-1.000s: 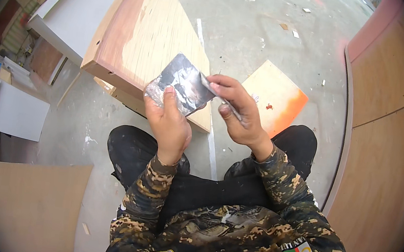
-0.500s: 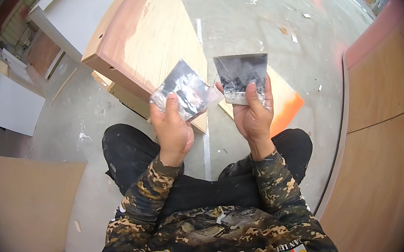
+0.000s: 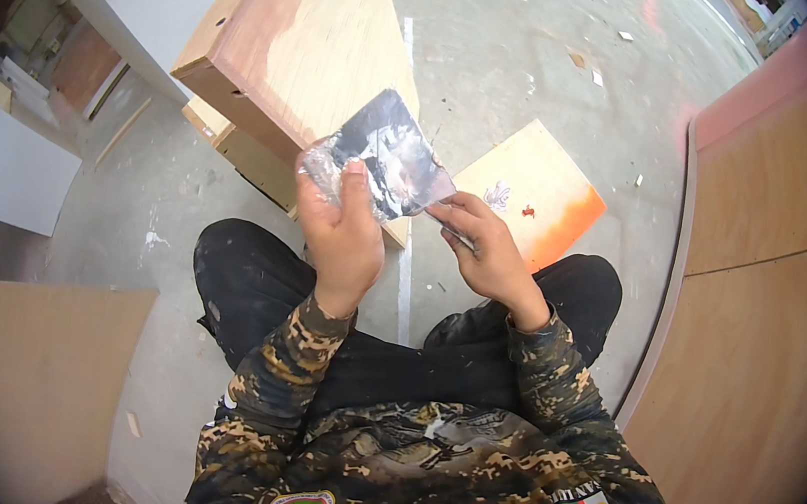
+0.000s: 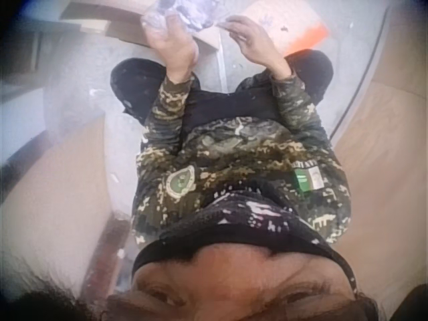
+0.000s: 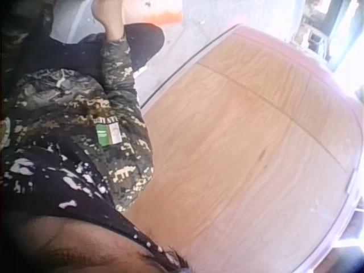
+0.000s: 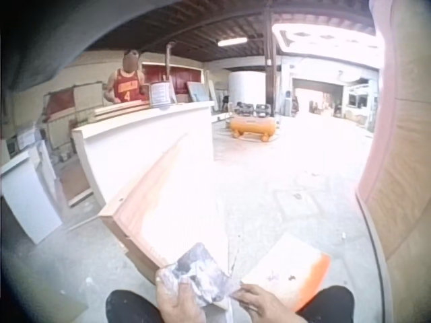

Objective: Applying wood putty to the edges and screw holes of a wooden furniture component using a small spreader.

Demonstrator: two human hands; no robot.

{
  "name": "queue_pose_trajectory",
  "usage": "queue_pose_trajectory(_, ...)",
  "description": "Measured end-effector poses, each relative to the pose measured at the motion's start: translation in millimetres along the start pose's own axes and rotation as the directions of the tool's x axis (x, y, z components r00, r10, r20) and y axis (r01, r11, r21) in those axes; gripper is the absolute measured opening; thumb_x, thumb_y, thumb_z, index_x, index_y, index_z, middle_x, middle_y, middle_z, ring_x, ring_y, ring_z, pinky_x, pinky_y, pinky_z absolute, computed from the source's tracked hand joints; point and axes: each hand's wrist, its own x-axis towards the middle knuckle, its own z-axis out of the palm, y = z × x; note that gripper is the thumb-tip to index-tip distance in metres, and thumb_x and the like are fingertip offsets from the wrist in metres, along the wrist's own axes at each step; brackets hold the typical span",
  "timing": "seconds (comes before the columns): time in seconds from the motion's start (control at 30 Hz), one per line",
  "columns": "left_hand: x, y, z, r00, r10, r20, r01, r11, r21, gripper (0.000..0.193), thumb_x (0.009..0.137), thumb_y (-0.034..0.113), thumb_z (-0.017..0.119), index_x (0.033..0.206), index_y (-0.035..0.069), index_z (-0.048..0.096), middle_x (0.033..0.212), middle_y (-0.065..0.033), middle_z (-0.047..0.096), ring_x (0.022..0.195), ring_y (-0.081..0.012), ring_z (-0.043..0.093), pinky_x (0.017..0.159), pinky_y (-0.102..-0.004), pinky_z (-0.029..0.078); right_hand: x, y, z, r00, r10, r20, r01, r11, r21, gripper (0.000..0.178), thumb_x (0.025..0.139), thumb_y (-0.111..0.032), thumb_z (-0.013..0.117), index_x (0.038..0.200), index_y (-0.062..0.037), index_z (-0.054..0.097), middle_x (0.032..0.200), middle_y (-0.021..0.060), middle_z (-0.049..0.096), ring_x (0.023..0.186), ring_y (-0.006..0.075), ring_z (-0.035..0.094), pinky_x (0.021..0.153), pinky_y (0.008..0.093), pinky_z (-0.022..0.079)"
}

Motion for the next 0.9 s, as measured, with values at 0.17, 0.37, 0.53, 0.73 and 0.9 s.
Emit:
queue_pose_trajectory(0.17, 3.5, 23.7, -7.7, 0.966, 0.157, 0.204, -0.213, 0.932, 0.293, 0.029, 0.099, 0.0, 0.05, 0.127, -0.004, 0.046, 0.108, -0.0108, 0.061, 0.095, -0.0133, 0.059, 0.084, -0.0271, 0.049, 6.5, -6.9, -36.8, 0.888, -0.198, -0.415, 0.165, 0.98, -0.115, 0.059, 0.073, 0.019, 0.052, 0.124, -0.0077, 0.067, 0.115, 0.0176, 0.067, 0.103, 0.0357, 0.068, 0.088, 0.0372, 0.055)
queue_pose_trajectory(0.37, -0.6, 29.4, -8.3, 0.937, 0.042, 0.348, -0.194, 0.888, 0.417, 0.026, 0.099, 0.003, 0.052, 0.124, -0.004, 0.05, 0.106, -0.0089, 0.061, 0.096, -0.0128, 0.057, 0.086, -0.0269, 0.047, 14.6, -22.4, -46.8, 0.889, -0.409, -0.205, 0.255, 0.815, -0.521, 0.054, 0.072, 0.006, 0.06, 0.121, -0.0162, 0.069, 0.12, 0.0071, 0.063, 0.122, 0.03, 0.057, 0.088, 0.0413, 0.042)
queue_pose_trajectory(0.53, 3.4, 25.2, -16.2, 0.928, 0.029, 0.371, -0.213, 0.86, 0.464, 0.026, 0.099, 0.003, 0.053, 0.124, -0.005, 0.05, 0.103, -0.0081, 0.063, 0.092, -0.0132, 0.059, 0.083, -0.0267, 0.049, -2.9, -17.2, -6.2, 0.903, -0.395, -0.169, 0.262, 0.819, -0.51, 0.053, 0.072, 0.004, 0.06, 0.119, -0.0186, 0.069, 0.118, 0.0049, 0.063, 0.122, 0.0273, 0.057, 0.083, 0.0417, 0.042)
queue_pose_trajectory(0.73, 4.9, 11.0, -15.5, 0.934, 0.259, 0.244, -0.33, 0.89, 0.316, 0.026, 0.1, 0.005, 0.052, 0.125, -0.003, 0.05, 0.104, -0.0097, 0.064, 0.094, -0.0129, 0.061, 0.081, -0.0271, 0.05, -11.5, 2.5, 9.1, 0.975, 0.221, -0.006, -0.192, 0.862, 0.47, 0.047, 0.086, 0.009, 0.055, 0.129, -0.0092, 0.063, 0.126, 0.0071, 0.064, 0.118, 0.0239, 0.062, 0.095, 0.0427, 0.05)
queue_pose_trajectory(0.9, -8.8, -4.7, -10.5, 0.987, -0.134, 0.084, 0.137, 0.99, -0.032, 0.027, 0.102, 0.007, 0.051, 0.126, -0.004, 0.048, 0.114, -0.0106, 0.061, 0.102, -0.015, 0.06, 0.089, -0.0302, 0.051, -7.6, 0.5, -10.6, 0.946, 0.325, -0.019, 0.067, -0.138, 0.988, 0.053, 0.086, 0.014, 0.046, 0.137, 0.0003, 0.046, 0.128, 0.0162, 0.061, 0.12, 0.0369, 0.061, 0.099, 0.0616, 0.053)
